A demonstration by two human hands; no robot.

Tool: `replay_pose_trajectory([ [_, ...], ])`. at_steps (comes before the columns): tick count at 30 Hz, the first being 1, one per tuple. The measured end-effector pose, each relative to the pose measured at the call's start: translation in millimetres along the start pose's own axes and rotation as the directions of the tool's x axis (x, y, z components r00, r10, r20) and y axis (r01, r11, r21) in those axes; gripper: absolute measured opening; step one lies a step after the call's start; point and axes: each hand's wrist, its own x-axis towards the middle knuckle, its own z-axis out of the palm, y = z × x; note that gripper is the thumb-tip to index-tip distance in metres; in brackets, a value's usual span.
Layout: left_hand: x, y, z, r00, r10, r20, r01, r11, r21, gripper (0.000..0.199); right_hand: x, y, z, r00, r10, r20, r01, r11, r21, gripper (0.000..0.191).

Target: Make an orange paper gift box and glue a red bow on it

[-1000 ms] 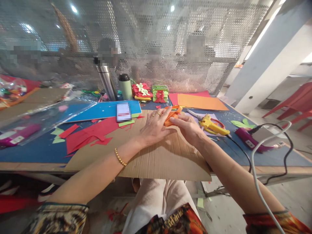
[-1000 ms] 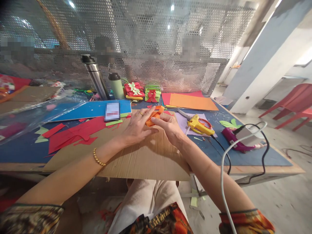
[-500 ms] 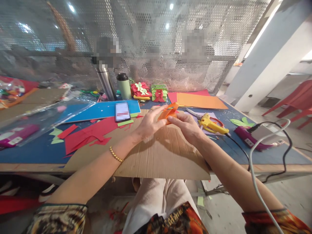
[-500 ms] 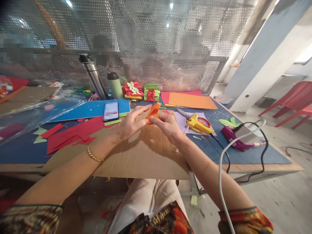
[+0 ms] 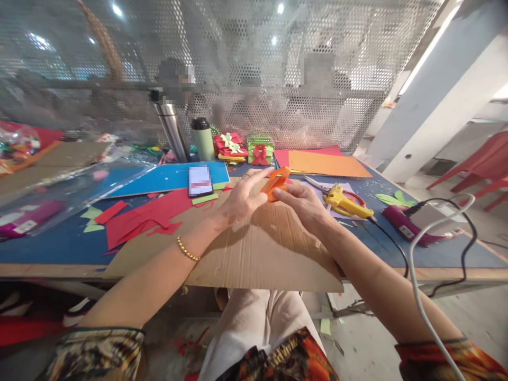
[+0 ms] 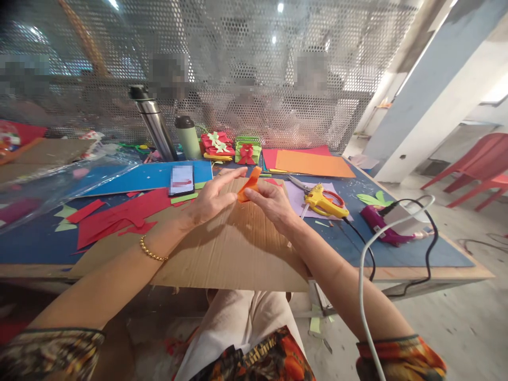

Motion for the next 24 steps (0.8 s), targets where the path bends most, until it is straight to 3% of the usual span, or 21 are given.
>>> replay_pose_trajectory([
  [6,-0.6,3.8,-0.4,0.999,-0.010,0.040,0.010,1.000,0.014,0.059,-1.6,-2.2,0.9,1.000,-0.006,0.019,0.006,1.000,-0.003,0.046],
  [11,-0.7,2.8,-2.9,0.999,-0.007,0.047,0.006,1.000,0.019,0.056,-0.6,-2.4,0.5,0.998,-0.025,-0.050,0.025,1.000,-0.008,0.050],
  [16,-1.0,2.1,-5.0,0.990,0.006,0.141,-0.004,1.000,-0.009,0.057,1.6,2.1,-1.3,0.999,0.013,-0.033,-0.012,0.999,0.048,0.037],
  [24,-3.0,1.5,-1.3,0.983,0.045,0.179,-0.057,0.997,0.060,0.053,3.7,4.9,-2.1,0.993,0.109,-0.053,-0.102,0.987,0.121,0.029],
])
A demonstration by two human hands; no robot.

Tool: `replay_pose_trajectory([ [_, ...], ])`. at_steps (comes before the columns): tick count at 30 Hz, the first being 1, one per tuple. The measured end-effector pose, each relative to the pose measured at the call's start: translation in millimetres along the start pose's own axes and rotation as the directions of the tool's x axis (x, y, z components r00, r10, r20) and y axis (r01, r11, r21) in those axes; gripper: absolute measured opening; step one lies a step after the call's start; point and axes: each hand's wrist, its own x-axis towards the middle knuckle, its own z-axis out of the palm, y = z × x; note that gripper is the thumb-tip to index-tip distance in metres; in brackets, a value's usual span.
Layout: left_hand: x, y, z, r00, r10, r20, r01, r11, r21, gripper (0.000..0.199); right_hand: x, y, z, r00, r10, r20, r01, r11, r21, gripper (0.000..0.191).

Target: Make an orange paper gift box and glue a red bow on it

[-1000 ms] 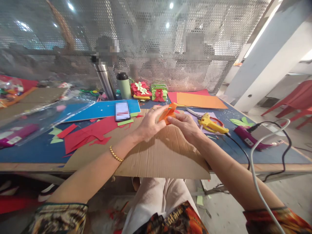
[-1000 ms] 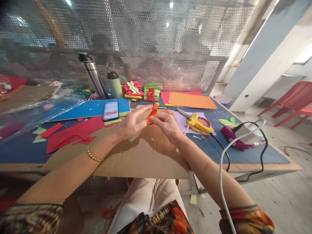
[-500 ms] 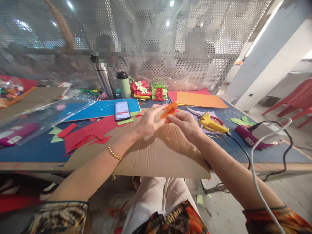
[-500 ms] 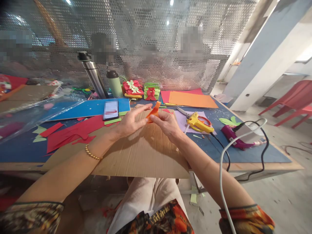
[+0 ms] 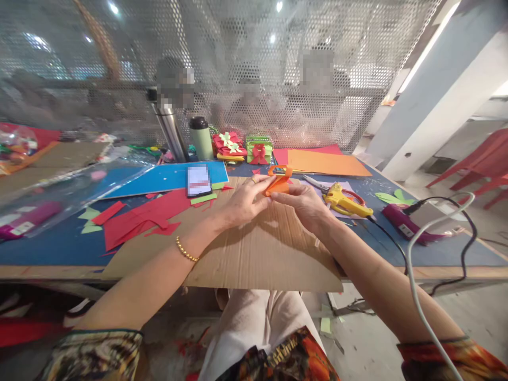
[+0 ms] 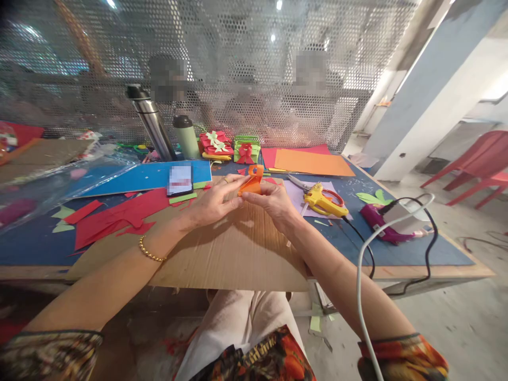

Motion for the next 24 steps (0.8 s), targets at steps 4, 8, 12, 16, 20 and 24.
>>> replay_pose_trajectory([
  [4,-1,4,3.3,1.000,-0.007,0.013,0.007,0.998,0.065,0.052,2,1,0,1.000,-0.014,-0.018,0.014,1.000,0.010,0.029],
  [8,-1,7,4.0,1.000,-0.017,0.026,0.014,0.994,0.113,0.052,2,2,0,0.999,-0.034,-0.003,0.034,0.999,-0.001,0.025],
  [12,0,6,2.4,0.999,-0.014,0.035,0.010,0.994,0.113,0.053,0,-2,1,0.999,-0.043,-0.014,0.042,0.999,-0.029,0.020],
  [16,-1,4,0.4,0.999,-0.019,0.031,0.017,0.997,0.075,0.060,-1,-8,2,0.999,-0.035,-0.036,0.034,0.999,-0.042,0.016],
  [20,-2,7,-1.1,1.000,-0.016,0.022,0.015,0.999,0.050,0.058,-2,-9,3,0.999,-0.034,-0.023,0.033,0.998,-0.052,0.010],
  [24,-2,10,-1.1,0.999,-0.020,0.036,0.018,0.999,0.045,0.057,-3,-10,5,0.999,-0.034,-0.041,0.031,0.997,-0.077,0.014],
])
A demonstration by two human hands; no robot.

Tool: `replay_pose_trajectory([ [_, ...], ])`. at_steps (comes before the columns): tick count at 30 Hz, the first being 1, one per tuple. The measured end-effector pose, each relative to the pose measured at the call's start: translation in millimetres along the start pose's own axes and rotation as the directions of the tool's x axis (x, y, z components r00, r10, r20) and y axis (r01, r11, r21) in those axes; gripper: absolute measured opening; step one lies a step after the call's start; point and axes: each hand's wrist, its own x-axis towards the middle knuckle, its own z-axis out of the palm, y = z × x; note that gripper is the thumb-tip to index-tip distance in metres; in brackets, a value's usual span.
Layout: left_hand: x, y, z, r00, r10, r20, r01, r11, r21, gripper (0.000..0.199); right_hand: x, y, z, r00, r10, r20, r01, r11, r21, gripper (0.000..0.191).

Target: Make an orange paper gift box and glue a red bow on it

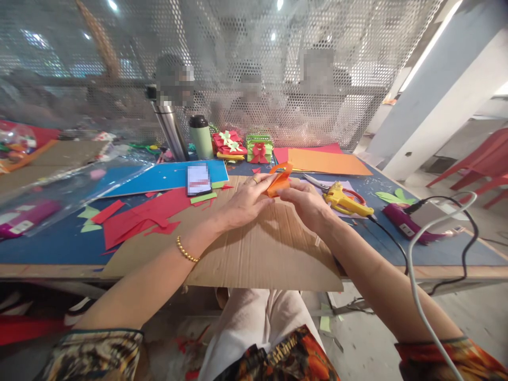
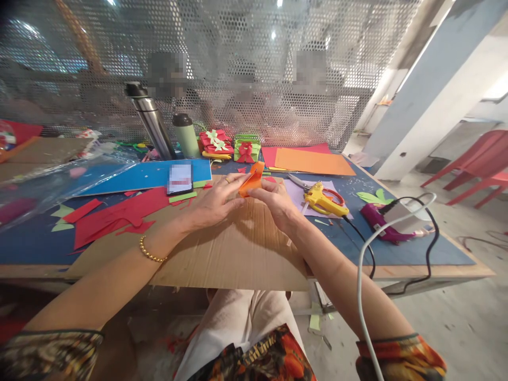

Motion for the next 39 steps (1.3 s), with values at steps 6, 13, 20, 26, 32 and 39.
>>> replay_pose_trajectory([
  [6,0,-1,2.4,0.999,-0.039,0.000,0.039,0.999,0.019,0.058,-2,-4,2,1.000,0.017,0.000,-0.017,1.000,0.006,0.023],
  [13,-1,6,-0.6,1.000,-0.030,0.003,0.030,0.999,0.032,0.057,-1,-2,-1,0.999,-0.005,0.042,0.006,1.000,-0.024,0.023],
  [20,1,-2,12.3,0.979,-0.157,-0.128,0.158,0.987,0.000,0.070,-4,-5,2,0.989,-0.064,0.136,0.079,0.991,-0.104,0.024],
  [26,5,-2,12.5,0.939,-0.257,-0.229,0.240,0.966,-0.100,0.041,-6,-4,5,0.980,-0.125,0.153,0.146,0.980,-0.137,0.033],
  [32,7,-2,8.6,0.907,-0.289,-0.306,0.217,0.944,-0.250,0.017,-5,-2,2,0.982,-0.158,0.102,0.172,0.976,-0.137,0.039],
  [39,11,-8,7.3,0.858,-0.412,-0.305,0.189,0.807,-0.560,0.015,-7,-10,-1,0.957,-0.284,-0.056,0.249,0.905,-0.344,0.026],
])
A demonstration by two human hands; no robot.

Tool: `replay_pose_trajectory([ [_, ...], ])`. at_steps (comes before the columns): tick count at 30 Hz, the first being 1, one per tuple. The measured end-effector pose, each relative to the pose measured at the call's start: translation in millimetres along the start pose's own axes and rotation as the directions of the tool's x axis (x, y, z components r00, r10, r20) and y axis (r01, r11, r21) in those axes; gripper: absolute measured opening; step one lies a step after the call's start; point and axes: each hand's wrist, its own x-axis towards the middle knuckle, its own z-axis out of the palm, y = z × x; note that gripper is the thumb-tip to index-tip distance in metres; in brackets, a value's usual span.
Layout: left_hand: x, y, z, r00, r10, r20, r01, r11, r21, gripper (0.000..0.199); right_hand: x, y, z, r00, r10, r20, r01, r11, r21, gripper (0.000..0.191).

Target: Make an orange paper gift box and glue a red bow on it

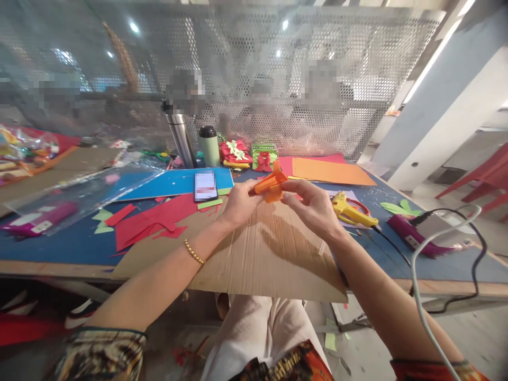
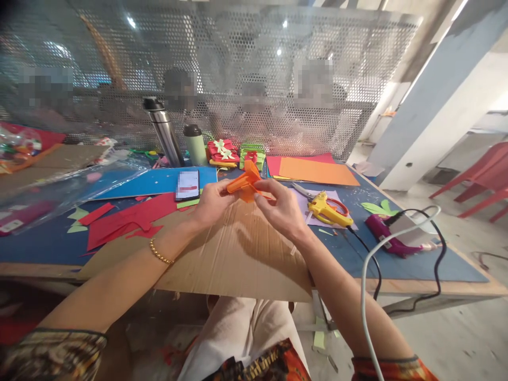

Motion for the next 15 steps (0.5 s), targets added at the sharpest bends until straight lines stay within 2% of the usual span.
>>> replay_pose_trajectory([
  [3,3,-3,-1.8,0.983,-0.185,0.000,0.179,0.948,-0.265,0.018,1,-3,-6,0.985,-0.063,-0.162,0.042,0.990,-0.131,0.017],
  [6,5,-3,-3.4,0.936,-0.346,0.066,0.336,0.820,-0.464,0.024,4,2,-11,0.962,-0.173,-0.210,0.118,0.960,-0.252,0.014],
  [9,3,0,-3.7,0.909,-0.392,0.143,0.403,0.736,-0.544,0.026,9,16,-10,0.977,-0.191,-0.090,0.159,0.946,-0.283,0.028],
  [12,0,-1,-2.2,0.909,-0.376,0.178,0.408,0.720,-0.561,0.029,12,31,-5,0.991,-0.127,0.036,0.132,0.950,-0.285,0.046],
  [15,-2,-4,-0.3,0.918,-0.347,0.193,0.394,0.741,-0.543,0.032,12,39,-2,0.993,-0.117,0.027,0.120,0.952,-0.282,0.064],
])
